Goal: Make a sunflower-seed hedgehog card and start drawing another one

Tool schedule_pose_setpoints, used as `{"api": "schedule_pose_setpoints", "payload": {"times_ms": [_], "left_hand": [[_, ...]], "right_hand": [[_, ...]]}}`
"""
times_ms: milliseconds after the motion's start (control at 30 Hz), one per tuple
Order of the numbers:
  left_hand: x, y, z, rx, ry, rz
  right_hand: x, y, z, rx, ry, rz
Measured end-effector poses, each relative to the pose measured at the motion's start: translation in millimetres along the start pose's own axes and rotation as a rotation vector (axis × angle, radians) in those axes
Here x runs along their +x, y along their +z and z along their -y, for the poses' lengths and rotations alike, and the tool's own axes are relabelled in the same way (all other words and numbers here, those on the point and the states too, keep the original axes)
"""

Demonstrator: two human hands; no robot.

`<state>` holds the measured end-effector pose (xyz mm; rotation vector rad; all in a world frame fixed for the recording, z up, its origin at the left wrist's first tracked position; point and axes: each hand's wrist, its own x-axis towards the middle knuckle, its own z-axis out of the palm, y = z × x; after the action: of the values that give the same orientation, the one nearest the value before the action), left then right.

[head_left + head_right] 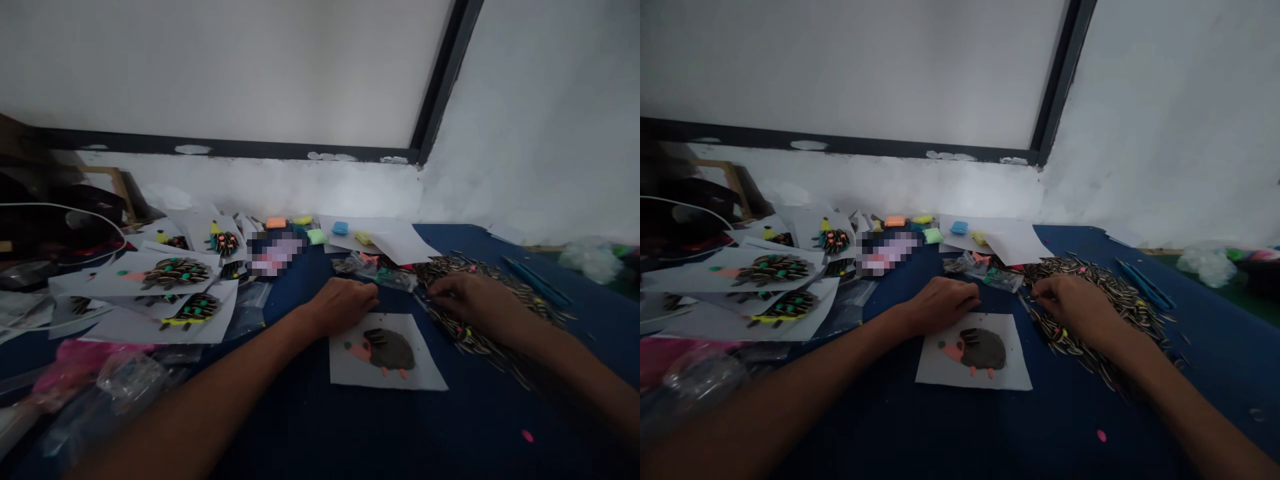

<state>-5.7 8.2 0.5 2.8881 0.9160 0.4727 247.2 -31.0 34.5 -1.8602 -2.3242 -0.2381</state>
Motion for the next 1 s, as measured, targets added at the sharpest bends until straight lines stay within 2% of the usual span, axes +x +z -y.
{"api": "schedule_pose_setpoints", "payload": {"times_ms": [100,233,333,500,833,933,1000], "left_hand": [[0,-1,-1,0.006,-0.007,0.006],[0,-1,-2,0.008,-0.016,0.01],[0,0,-1,0.003,-0.01,0.014],[0,1,1,0.003,0.009,-0.007],[0,3,2,0.01,0.015,-0.018],[0,2,2,0.008,0.02,-0.018],[0,3,2,0.01,0.022,-0.024]], "right_hand": [[1,10,-3,0.006,-0.057,0.056],[3,16,-2,-0.027,-0.074,0.03],[3,12,4,-0.034,-0.083,-0.006],[0,-2,14,-0.047,-0.012,-0.01],[0,-6,8,-0.106,0.033,0.017],[0,-7,9,-0.031,0.05,-0.009],[-1,-8,14,0.139,0.015,0.025]]}}
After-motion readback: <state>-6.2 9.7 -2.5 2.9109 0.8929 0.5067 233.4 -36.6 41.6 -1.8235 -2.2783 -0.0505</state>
